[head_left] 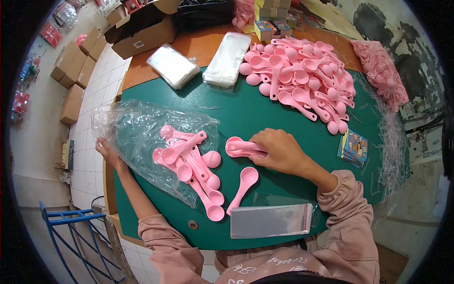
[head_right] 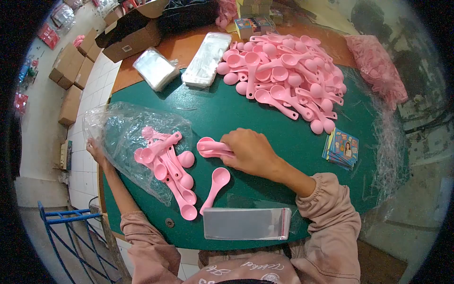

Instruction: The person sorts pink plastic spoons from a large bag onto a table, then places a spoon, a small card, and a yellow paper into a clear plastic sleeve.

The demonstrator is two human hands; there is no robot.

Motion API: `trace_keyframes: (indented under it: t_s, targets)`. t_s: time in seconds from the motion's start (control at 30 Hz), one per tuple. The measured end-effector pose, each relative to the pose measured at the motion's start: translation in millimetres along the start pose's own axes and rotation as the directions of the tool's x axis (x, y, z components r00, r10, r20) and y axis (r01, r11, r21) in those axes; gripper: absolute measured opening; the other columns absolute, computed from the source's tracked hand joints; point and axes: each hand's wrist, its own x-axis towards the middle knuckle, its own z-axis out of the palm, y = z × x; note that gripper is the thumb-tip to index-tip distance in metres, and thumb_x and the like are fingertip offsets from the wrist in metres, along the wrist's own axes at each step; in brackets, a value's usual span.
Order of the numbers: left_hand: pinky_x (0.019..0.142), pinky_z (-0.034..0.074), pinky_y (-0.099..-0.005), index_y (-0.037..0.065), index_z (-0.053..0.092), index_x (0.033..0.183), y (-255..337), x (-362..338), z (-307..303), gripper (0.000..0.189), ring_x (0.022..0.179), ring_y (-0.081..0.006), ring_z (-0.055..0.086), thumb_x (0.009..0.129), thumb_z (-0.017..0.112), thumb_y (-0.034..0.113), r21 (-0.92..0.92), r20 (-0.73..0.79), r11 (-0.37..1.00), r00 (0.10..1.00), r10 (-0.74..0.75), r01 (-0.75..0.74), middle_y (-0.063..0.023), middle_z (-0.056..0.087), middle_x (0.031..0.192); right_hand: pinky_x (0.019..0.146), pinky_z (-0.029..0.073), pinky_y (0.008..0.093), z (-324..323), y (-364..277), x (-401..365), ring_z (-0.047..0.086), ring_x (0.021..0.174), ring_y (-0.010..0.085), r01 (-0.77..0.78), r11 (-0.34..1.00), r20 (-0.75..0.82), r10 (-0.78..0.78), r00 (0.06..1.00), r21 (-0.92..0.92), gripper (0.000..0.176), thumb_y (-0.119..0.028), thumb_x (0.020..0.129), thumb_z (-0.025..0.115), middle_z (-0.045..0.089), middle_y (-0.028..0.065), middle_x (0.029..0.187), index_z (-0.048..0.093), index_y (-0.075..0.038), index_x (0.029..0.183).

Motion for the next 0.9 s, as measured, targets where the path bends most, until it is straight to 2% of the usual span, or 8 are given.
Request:
trace_keyframes:
  t_s: [0.23,0.3,0.37,0.6,0.7,0.77,0.83,0.9]
  targets:
    - [0.092,0.033,-0.0354,0.002,0.035,0.124,-7,7,-1,0.058,0.11,-0.0311,0.044,0.087,0.033,0.048,0.04,0.008,0.999,1.0,0.024,-0.025,-0.0184,0.043,0.122,0.066,0.04,0.0429,-14,-18,-6,0.049,0.077,0.0348,0.144,0.976,0.087,-0.159,0.983,0.163,0.022,-0.014,0.068,0.057,0.051,0.0168,0.081,0.048,-0.003,0.086]
    - [0.092,0.033,-0.0352,0.002,0.035,0.123,-8,7,-1,0.058,0.11,-0.0307,0.044,0.087,0.033,0.048,0.052,0.006,0.998,1.0,0.026,-0.026,-0.0182,0.043,0.122,0.065,0.041,0.0403,-3,-31,-14,0.05,0.077,0.0324,0.293,0.95,0.017,-0.296,0.955,0.109,0.023,-0.011,0.07,0.054,0.049,0.0162,0.08,0.045,-0.003,0.089]
    - [0.092,0.034,-0.0351,0.002,0.035,0.123,-6,5,-1,0.058,0.109,-0.0301,0.045,0.087,0.033,0.048,0.023,0.01,0.999,0.999,0.036,-0.037,-0.0177,0.044,0.121,0.063,0.043,0.0359,7,-45,-21,0.052,0.073,0.0267,0.439,0.897,0.156,-0.44,0.884,0.043,0.016,-0.011,0.07,0.052,0.048,0.0134,0.079,0.047,-0.003,0.083]
    - [0.091,0.034,-0.0353,0.003,0.035,0.123,-1,1,-1,0.058,0.109,-0.03,0.046,0.087,0.033,0.047,0.075,-0.003,0.997,1.0,0.028,-0.028,-0.0164,0.045,0.121,0.053,0.044,0.0346,22,-36,-27,0.054,0.06,0.0208,0.605,0.779,0.139,-0.589,0.796,-0.164,0.007,-0.012,0.069,0.051,0.049,0.0075,0.071,0.05,-0.006,0.072]
    - [0.091,0.034,-0.0352,0.003,0.036,0.123,-8,4,0,0.058,0.109,-0.0298,0.046,0.087,0.033,0.048,0.029,0.002,0.999,1.0,0.027,-0.027,-0.0161,0.044,0.122,0.05,0.044,0.0374,-2,-35,-20,0.056,0.063,0.0227,0.416,0.883,0.045,-0.417,0.908,-0.219,0.011,-0.015,0.07,0.055,0.051,0.006,0.069,0.05,-0.005,0.075]
    - [0.091,0.034,-0.0351,0.004,0.036,0.124,-14,12,1,0.058,0.108,-0.0297,0.046,0.086,0.033,0.049,0.002,0.009,0.998,0.998,0.058,-0.058,-0.0161,0.046,0.121,0.051,0.044,0.0402,-17,-32,-18,0.057,0.066,0.025,0.026,0.989,0.112,-0.01,0.994,-0.144,0.018,-0.019,0.072,0.058,0.053,0.0063,0.069,0.049,-0.004,0.078]
    - [0.09,0.035,-0.0352,0.004,0.037,0.123,-12,7,0,0.058,0.107,-0.0298,0.047,0.086,0.033,0.049,0.036,0.012,0.998,0.998,0.055,-0.055,-0.0162,0.047,0.119,0.054,0.045,0.0414,-12,-25,-16,0.057,0.069,0.0278,0.003,0.989,0.12,0.015,0.993,-0.149,0.023,-0.021,0.073,0.061,0.054,0.0076,0.071,0.048,-0.004,0.082]
    - [0.089,0.035,-0.0354,0.004,0.038,0.122,-6,4,-1,0.058,0.105,-0.03,0.048,0.086,0.033,0.049,0.071,0.018,0.996,0.998,0.053,-0.055,-0.0163,0.049,0.117,0.057,0.044,0.0413,-2,-29,-18,0.056,0.074,0.029,-0.066,0.97,-0.062,0.053,0.997,-0.234,0.021,-0.017,0.071,0.06,0.054,0.0088,0.075,0.049,-0.004,0.083]
